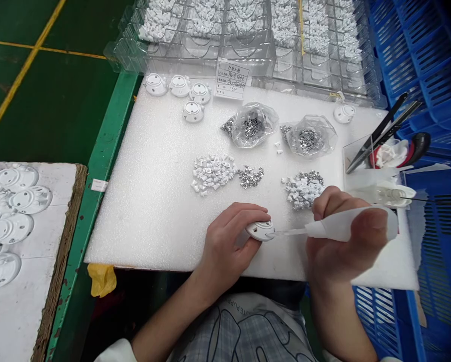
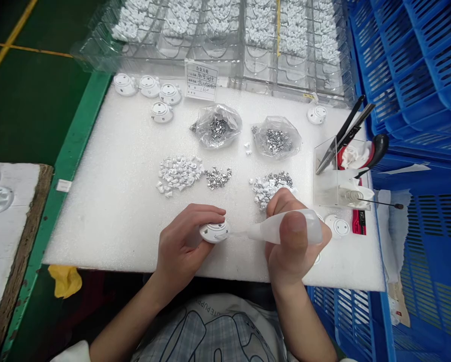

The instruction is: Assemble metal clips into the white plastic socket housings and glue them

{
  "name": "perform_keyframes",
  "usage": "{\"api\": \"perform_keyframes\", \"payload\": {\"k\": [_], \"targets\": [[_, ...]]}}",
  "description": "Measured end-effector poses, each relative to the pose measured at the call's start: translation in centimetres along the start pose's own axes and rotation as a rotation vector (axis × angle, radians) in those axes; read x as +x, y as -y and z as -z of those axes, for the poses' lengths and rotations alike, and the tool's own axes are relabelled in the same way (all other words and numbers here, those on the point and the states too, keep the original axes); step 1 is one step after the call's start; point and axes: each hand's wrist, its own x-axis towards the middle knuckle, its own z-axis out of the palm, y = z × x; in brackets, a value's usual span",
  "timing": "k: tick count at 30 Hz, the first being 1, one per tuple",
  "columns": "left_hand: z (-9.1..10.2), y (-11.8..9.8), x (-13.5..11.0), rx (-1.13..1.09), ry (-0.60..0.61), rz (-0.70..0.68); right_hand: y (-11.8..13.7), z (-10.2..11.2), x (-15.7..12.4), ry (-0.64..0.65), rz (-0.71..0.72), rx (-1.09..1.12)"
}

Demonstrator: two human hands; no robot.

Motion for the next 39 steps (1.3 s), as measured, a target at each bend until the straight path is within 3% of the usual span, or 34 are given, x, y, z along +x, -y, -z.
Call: {"api": "perform_keyframes", "payload": {"k": [26, 30, 36, 39], "targets": [[0.0, 0.0, 0.1, -0.004, 0.009, 0.011, -0.1, -0.1, 0.2, -0.021, 0.010, 0.008], [0.0, 0.1, 0.1, -0.006, 0.002, 0.010, 0.3, 0.0, 0.8, 0.011, -0.051, 0.024], [0.0, 0.0, 0.0, -0.039, -0.028, 0.016, 0.3, 0.5, 1.3, 0.012, -0.347, 0.224], [0.2, 0.0, 0.0, -0.082, -0.064, 0.020, 0.1, 1.0, 1.1, 0.034, -0.345, 0.184]]}}
